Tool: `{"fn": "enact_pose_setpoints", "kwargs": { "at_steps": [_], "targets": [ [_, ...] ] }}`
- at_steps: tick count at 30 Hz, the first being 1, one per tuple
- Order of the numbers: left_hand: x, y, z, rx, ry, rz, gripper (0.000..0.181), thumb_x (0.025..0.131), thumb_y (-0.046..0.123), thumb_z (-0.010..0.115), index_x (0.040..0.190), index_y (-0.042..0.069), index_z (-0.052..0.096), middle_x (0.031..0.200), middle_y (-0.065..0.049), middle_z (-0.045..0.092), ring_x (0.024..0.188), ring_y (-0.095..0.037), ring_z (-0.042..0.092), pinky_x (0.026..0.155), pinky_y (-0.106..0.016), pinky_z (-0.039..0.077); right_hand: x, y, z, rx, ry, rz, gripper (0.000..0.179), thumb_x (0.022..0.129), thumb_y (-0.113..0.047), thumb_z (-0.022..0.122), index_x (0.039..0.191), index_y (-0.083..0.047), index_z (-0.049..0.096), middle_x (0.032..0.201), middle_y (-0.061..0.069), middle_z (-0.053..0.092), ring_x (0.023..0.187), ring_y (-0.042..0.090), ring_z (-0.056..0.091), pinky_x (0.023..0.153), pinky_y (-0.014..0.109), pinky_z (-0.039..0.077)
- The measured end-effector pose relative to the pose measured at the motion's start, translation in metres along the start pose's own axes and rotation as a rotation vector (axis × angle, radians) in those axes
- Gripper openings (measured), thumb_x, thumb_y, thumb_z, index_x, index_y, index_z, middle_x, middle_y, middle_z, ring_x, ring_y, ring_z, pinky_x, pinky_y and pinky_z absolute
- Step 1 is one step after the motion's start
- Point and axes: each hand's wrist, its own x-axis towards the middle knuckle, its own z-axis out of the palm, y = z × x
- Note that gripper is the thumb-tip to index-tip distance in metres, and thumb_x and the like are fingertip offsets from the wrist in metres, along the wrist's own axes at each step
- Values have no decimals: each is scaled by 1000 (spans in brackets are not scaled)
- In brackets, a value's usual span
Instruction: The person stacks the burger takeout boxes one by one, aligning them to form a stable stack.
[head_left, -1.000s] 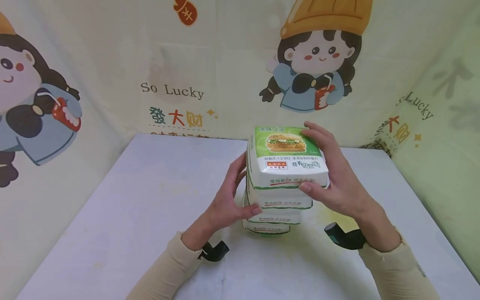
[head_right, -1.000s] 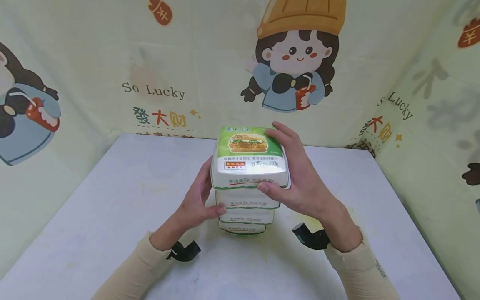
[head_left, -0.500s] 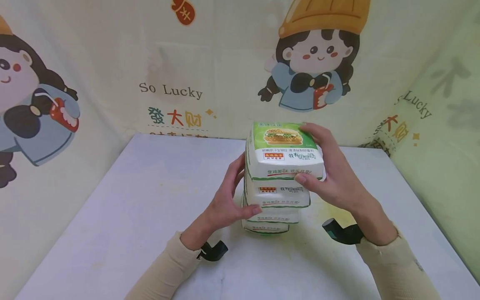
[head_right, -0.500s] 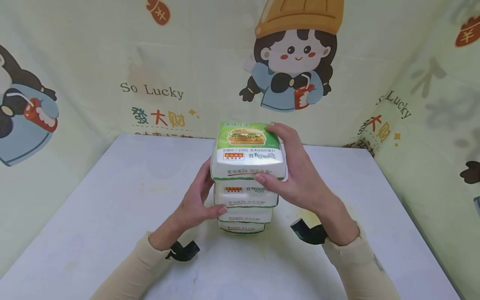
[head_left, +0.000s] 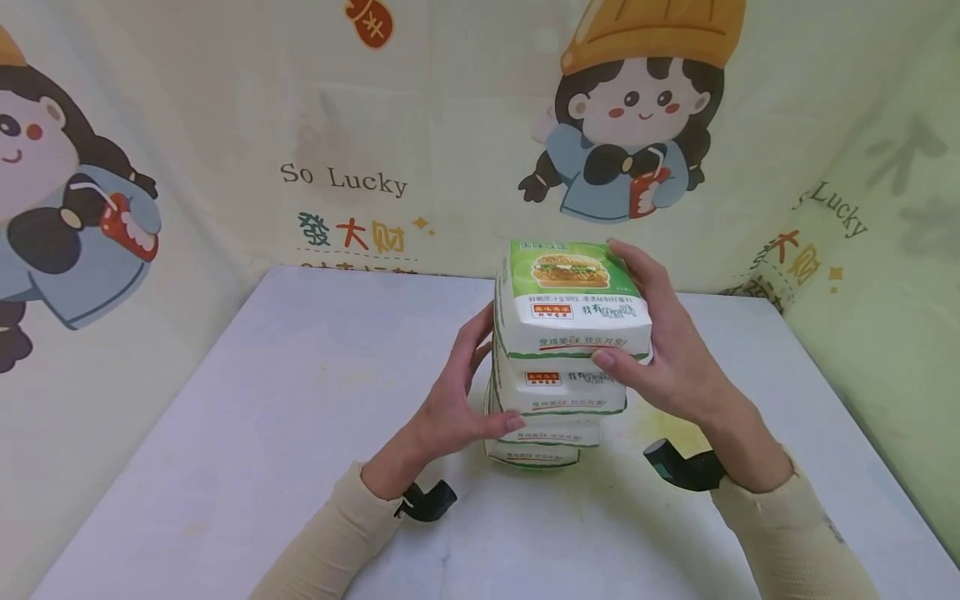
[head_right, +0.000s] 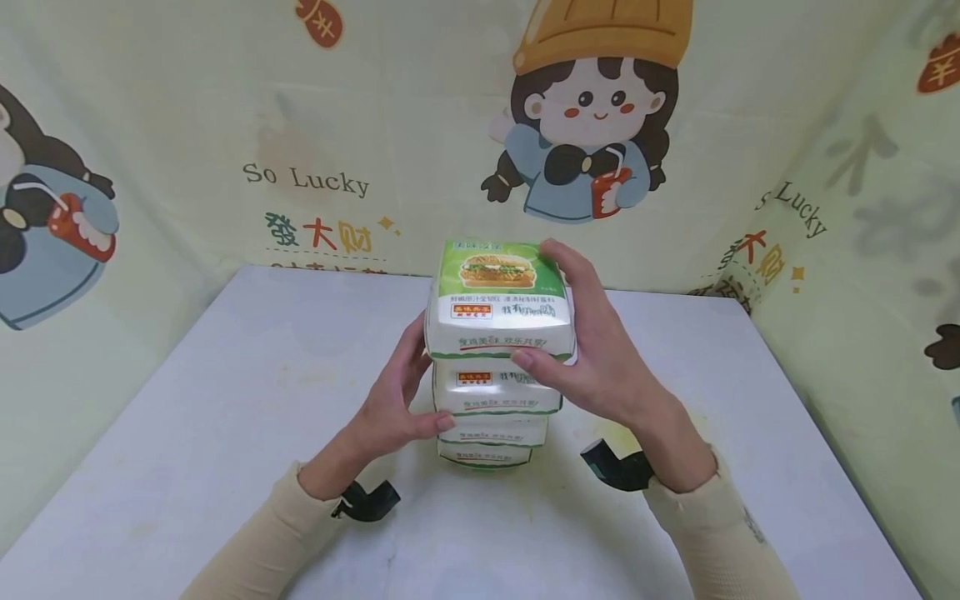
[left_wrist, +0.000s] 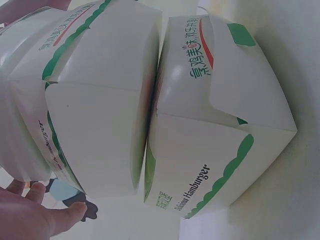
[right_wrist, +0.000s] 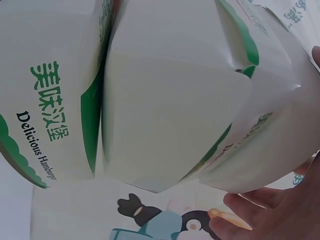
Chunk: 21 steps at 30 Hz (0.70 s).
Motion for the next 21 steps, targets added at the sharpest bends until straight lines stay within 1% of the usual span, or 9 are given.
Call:
{"fn": "enact_pose_setpoints", "kwargs": {
  "at_steps": [5,9,11,12,15,17,18,19,21],
  "targets": [
    [-1,2,0,-47,-25,-22,110,78,55,77,159,25,9,162,4,18,147,-22,27,117,-57,30,-3,-2,-1,-21,4,-7,96,84,-11,71,157,-27,12,153,-2,36,124,13,50,82,22,57],
    [-2,3,0,-80,-40,-25,110,77,53,78,158,24,9,161,3,19,145,-26,30,114,-60,33,-4,-5,0,-28,8,-4,99,82,-11,73,157,-28,12,156,-5,32,127,15,49,82,23,57],
    [-2,2,-1,-80,-40,-21,111,77,54,78,158,24,8,162,2,17,145,-25,30,114,-59,33,-5,-8,0,-20,11,12,101,81,-11,75,157,-29,12,156,-7,32,128,14,50,82,25,58],
    [-2,2,-1,-68,-38,-13,112,77,55,77,158,23,7,163,2,16,147,-25,28,115,-57,32,-5,-9,0,-13,12,18,102,80,-10,76,157,-30,12,157,-8,32,128,14,50,82,25,58],
    [-2,1,-3,-22,-26,5,111,78,58,75,159,23,8,164,3,14,151,-22,19,119,-56,27,-6,-9,1,6,15,25,104,78,-8,76,158,-30,12,157,-8,31,130,15,50,83,26,59],
    [-3,1,-4,7,-20,11,109,79,62,71,159,23,8,165,3,13,153,-20,13,120,-57,23,-8,-8,0,-13,30,27,104,77,-8,76,158,-29,13,158,-8,31,134,16,46,86,26,58],
    [-3,1,-5,18,-16,13,108,80,64,69,159,23,8,165,3,13,153,-19,9,121,-59,20,-9,-7,0,-27,39,27,104,77,-9,75,158,-28,13,158,-8,30,137,17,43,89,29,57],
    [-4,1,-6,22,-15,12,106,81,65,66,159,23,8,165,3,13,153,-19,9,120,-62,18,-11,-6,0,-40,47,28,104,77,-10,75,158,-28,13,159,-9,29,140,17,40,91,32,57],
    [-5,2,-7,22,-9,6,104,83,69,61,159,22,8,166,2,12,154,-19,9,119,-65,17,-14,-5,0,-59,66,35,104,76,-11,75,158,-29,14,161,-9,26,145,17,32,99,46,52]
  ]
}}
